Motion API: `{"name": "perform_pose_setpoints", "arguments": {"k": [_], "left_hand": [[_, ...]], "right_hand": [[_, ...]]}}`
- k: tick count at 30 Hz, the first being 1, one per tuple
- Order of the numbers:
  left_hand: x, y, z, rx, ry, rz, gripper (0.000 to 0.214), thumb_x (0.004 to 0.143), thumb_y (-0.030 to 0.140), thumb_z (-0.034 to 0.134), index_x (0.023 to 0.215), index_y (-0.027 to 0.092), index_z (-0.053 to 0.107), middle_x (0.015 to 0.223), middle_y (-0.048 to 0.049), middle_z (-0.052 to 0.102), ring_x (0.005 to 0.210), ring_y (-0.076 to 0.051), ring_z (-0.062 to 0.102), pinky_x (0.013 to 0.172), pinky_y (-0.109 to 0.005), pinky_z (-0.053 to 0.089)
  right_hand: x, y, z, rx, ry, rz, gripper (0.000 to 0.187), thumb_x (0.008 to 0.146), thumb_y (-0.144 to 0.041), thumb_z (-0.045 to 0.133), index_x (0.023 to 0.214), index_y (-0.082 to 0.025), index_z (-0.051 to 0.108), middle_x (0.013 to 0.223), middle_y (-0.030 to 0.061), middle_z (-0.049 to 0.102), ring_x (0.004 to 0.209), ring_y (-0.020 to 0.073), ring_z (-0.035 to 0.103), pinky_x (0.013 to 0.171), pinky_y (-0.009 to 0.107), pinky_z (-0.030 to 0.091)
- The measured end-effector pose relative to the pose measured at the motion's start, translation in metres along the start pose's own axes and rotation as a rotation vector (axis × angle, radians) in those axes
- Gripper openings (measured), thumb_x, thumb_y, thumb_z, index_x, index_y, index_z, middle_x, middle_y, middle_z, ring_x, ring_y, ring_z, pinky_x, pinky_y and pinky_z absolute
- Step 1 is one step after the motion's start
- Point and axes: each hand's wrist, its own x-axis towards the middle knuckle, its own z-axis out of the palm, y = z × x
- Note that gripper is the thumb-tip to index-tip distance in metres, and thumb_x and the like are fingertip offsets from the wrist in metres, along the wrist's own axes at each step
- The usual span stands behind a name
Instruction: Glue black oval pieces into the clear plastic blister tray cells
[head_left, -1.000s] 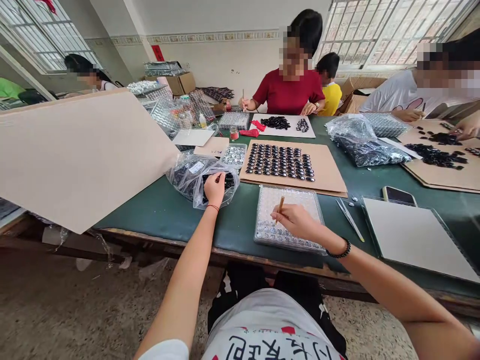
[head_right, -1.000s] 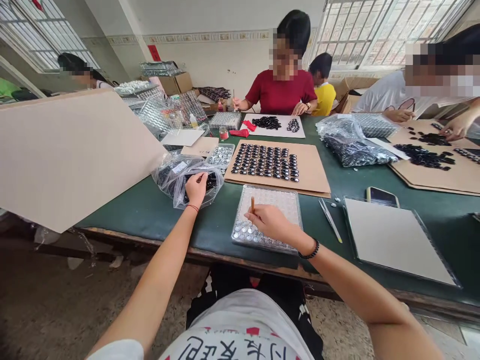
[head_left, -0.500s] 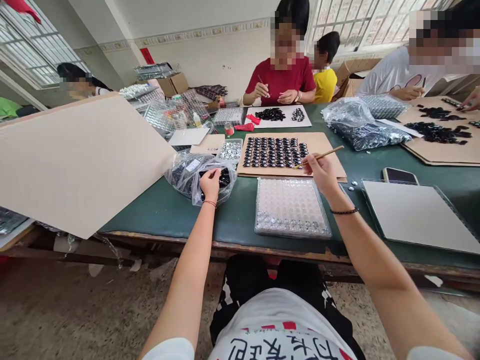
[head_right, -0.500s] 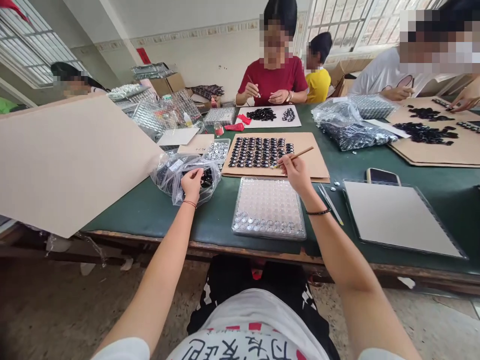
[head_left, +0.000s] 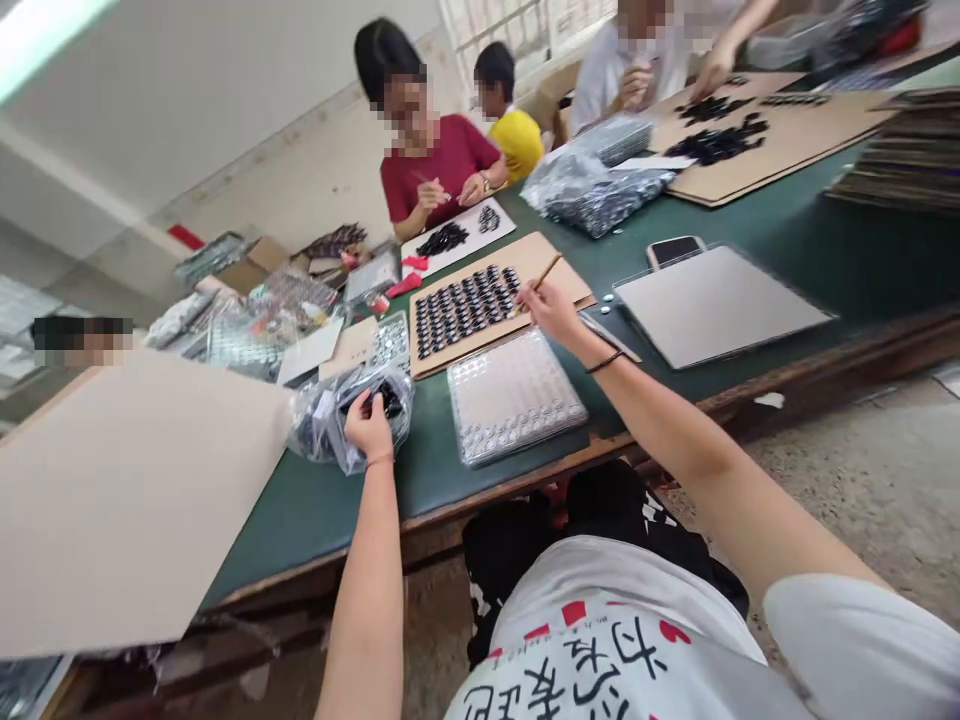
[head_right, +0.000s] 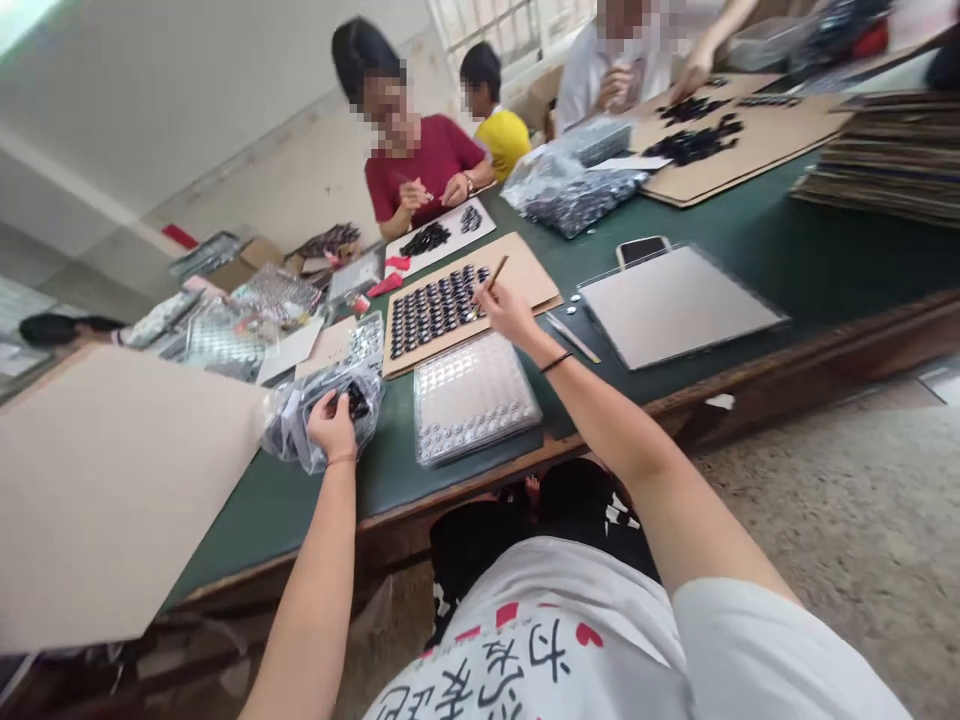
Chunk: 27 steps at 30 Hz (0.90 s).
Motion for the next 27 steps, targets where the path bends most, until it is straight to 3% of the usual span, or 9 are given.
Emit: {"name": "perform_pose_setpoints", "arguments": {"k": [15,27], "left_hand": [[-0.01,-0.008,-0.015,0.172,0.058,0.008,0.033,0.068,0.036,0.056,0.091,0.014,0.065,0.071,-0.005,0.061,0.061,-0.016,0.054,0.065,-0.032,0.045],[-0.013,-0.005,-0.017,0.152,0.018,-0.021,0.033,0.071,0.038,0.055,0.092,0.015,0.064,0.075,-0.0071,0.062,0.065,-0.018,0.055,0.064,-0.031,0.044]], "right_hand": [[-0.013,-0.014,0.01,-0.132,-0.128,-0.083,0.033,0.087,-0.036,0.037,0.073,-0.014,0.057,0.068,0.0046,0.059,0.058,0.0131,0.051,0.051,0.021,0.032],[-0.014,-0.019,0.012,-0.139,-0.163,-0.08,0.037,0.086,-0.041,0.037,0.074,-0.014,0.059,0.067,0.0047,0.059,0.056,0.0128,0.051,0.05,0.021,0.033]]}}
